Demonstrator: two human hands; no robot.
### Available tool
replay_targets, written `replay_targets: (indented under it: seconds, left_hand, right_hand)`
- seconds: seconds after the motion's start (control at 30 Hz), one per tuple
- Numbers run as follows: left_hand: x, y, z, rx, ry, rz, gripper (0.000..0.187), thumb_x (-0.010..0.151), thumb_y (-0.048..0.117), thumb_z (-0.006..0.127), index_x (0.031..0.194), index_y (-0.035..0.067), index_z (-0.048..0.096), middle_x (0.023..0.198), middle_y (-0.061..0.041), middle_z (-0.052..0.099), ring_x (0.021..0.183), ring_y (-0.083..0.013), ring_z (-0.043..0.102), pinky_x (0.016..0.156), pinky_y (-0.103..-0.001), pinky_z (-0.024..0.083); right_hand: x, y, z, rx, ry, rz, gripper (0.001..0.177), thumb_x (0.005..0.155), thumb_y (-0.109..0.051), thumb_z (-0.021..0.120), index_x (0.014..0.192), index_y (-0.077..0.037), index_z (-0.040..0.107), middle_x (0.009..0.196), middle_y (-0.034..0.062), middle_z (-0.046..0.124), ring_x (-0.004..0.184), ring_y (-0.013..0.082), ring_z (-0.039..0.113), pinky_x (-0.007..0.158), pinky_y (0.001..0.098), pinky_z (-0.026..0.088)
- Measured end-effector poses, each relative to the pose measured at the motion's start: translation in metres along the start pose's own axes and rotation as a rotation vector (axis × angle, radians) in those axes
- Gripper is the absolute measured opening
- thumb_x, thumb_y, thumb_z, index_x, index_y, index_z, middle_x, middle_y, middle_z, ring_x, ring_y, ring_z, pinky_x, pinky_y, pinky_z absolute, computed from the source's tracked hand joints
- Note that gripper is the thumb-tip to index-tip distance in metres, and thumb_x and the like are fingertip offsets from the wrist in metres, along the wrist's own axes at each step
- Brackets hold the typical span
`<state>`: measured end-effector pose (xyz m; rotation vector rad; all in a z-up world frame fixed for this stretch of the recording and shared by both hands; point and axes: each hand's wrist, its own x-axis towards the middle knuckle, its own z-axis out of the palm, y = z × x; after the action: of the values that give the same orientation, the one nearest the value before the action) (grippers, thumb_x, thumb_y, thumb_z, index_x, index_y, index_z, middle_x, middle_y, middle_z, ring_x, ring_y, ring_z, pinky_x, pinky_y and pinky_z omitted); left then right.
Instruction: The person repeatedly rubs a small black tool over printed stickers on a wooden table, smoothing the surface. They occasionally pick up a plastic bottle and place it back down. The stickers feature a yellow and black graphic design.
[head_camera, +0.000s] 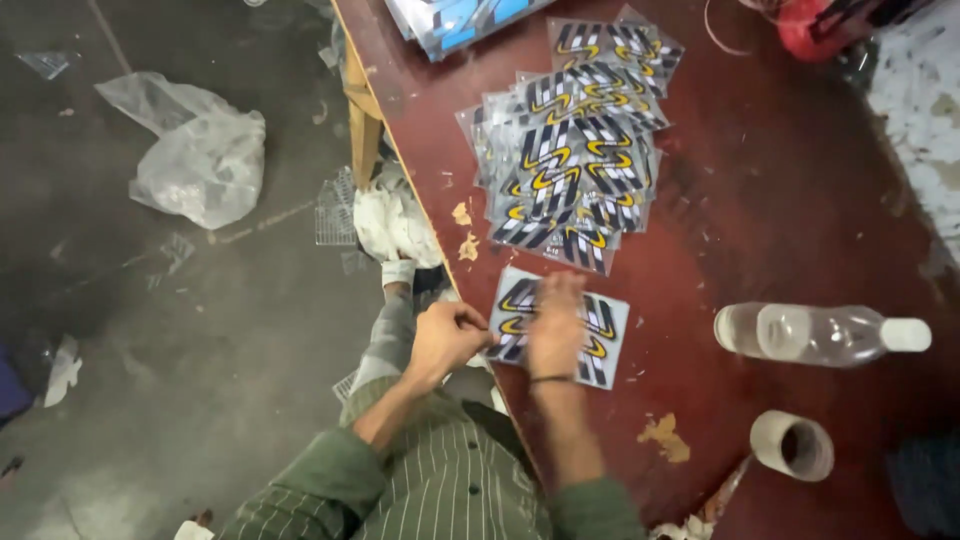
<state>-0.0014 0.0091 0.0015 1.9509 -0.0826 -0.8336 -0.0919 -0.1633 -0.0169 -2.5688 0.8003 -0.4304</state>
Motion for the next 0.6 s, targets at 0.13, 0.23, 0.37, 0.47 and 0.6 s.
replay_targets:
  seconds: [0.13,0.23,0.37,0.47,0.6]
  left_hand:
    - [-0.004,0.003,-0.002,-0.002,-0.020,-0.010,0.021,0.071,0.017,0.085,0.086,0.004,0.081,0.069,-0.006,0.076,0.062,-0.0125,0.073,0.062,-0.028,0.058]
    - [-0.012,0.013,-0.005,-0.064,-0.062,-0.058,0.023,0.069,0.018,0.087,0.084,0.002,0.080,0.068,-0.006,0.076,0.060,-0.0118,0.071,0.060,-0.028,0.057]
    - [0.004,-0.005,0.005,-0.160,-0.031,-0.108,0.017,0.074,0.013,0.079,0.086,0.001,0.079,0.067,-0.006,0.076,0.059,-0.0108,0.072,0.058,-0.027,0.059]
    - [-0.007,0.015,-0.005,-0.122,-0.081,-0.157,0.020,0.075,0.019,0.083,0.085,0.002,0.080,0.066,-0.007,0.075,0.057,-0.0125,0.069,0.057,-0.030,0.055]
    - [-0.013,0.014,-0.003,-0.089,-0.066,-0.096,0.020,0.075,0.019,0.083,0.085,0.001,0.080,0.068,-0.009,0.076,0.059,-0.0130,0.070,0.058,-0.030,0.056]
  right_hand:
    - [-0.001,-0.003,-0.012,0.062,-0.093,-0.433,0.057,0.073,-0.006,0.063,0.129,0.006,0.063,0.139,0.0284,0.058,0.133,0.0501,0.050,0.112,0.0511,0.040]
    - [-0.008,0.028,-0.019,0.053,-0.067,-0.198,0.042,0.089,-0.004,0.055,0.130,0.001,0.066,0.132,0.0223,0.063,0.131,0.0418,0.058,0.122,0.0449,0.040]
    - [-0.037,-0.045,-0.032,0.020,-0.102,-0.384,0.040,0.086,-0.002,0.064,0.126,0.005,0.065,0.136,0.0257,0.062,0.136,0.0433,0.056,0.120,0.0491,0.043]
    - [-0.068,-0.014,-0.054,0.084,-0.154,-0.481,0.042,0.084,-0.005,0.065,0.125,0.006,0.067,0.132,0.0258,0.065,0.129,0.0421,0.059,0.108,0.0461,0.048]
    - [-0.068,0.045,-0.064,-0.139,-0.073,-0.384,0.039,0.089,-0.002,0.063,0.127,0.007,0.066,0.135,0.0292,0.063,0.129,0.0422,0.059,0.107,0.0451,0.051]
